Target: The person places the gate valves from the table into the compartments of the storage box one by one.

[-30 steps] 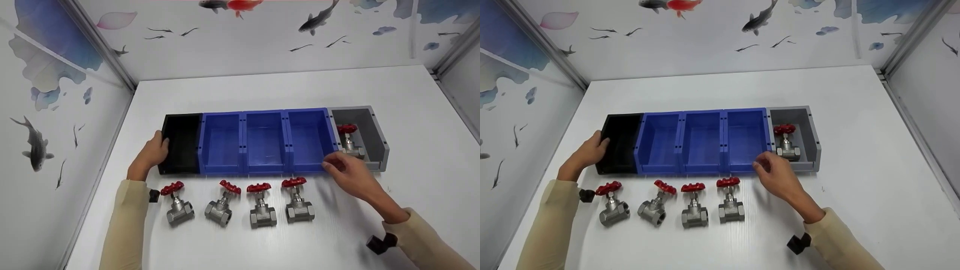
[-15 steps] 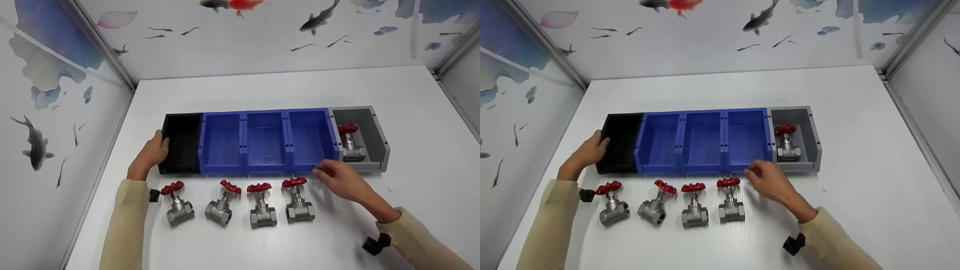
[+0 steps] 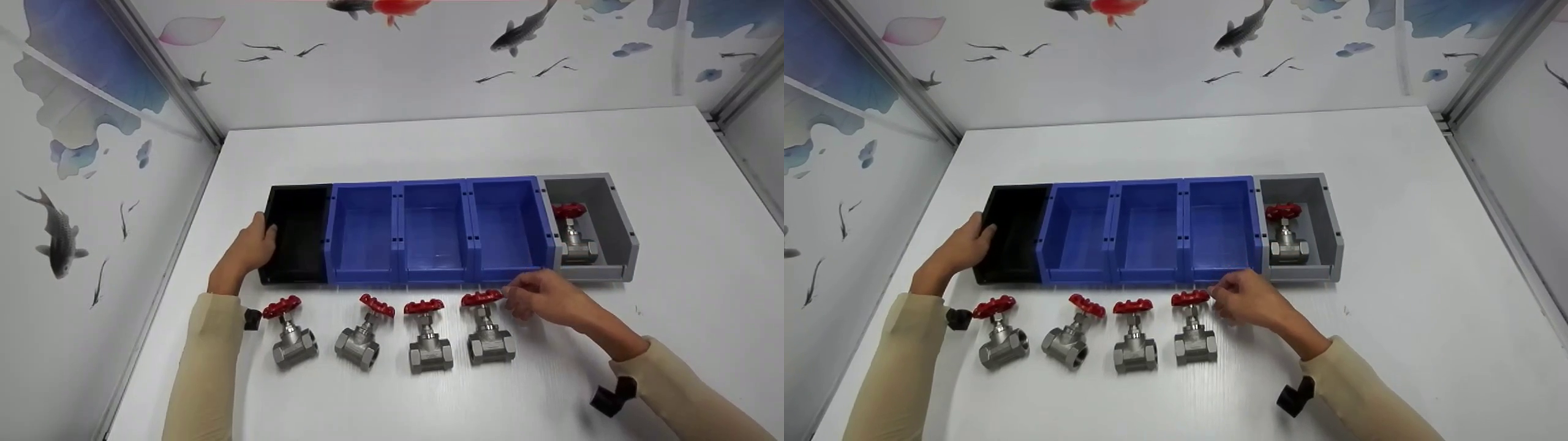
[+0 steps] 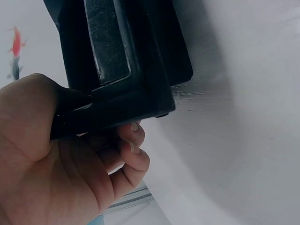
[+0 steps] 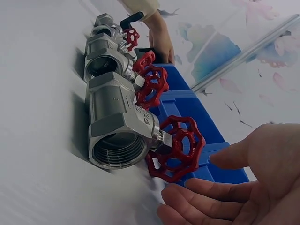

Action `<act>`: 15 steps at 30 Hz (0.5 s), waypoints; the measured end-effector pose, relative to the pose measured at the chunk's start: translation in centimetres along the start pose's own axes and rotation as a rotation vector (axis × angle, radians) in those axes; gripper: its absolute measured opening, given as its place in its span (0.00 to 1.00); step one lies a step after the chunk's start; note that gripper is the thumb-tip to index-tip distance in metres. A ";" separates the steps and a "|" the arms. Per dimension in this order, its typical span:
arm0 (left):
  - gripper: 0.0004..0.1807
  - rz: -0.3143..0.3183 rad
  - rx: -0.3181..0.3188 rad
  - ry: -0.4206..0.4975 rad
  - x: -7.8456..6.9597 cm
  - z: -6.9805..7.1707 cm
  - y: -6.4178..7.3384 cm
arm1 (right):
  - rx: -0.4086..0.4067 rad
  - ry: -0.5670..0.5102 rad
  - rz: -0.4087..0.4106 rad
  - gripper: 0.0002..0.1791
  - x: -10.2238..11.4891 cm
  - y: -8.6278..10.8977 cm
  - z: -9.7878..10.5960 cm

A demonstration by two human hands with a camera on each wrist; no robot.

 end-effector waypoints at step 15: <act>0.19 0.009 -0.006 0.003 -0.1 0.0 0.0 | 0.238 -0.213 -0.037 0.20 -0.6 0.0 -1.2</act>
Point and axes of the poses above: each hand's wrist, its own y-axis away from the middle knuckle, its own z-axis out of the back of the hand, x = y × z, the point moved 3 cm from there along -y, towards the middle knuckle, and after that the axes turned 11 degrees about y, right-handed, at the moved point
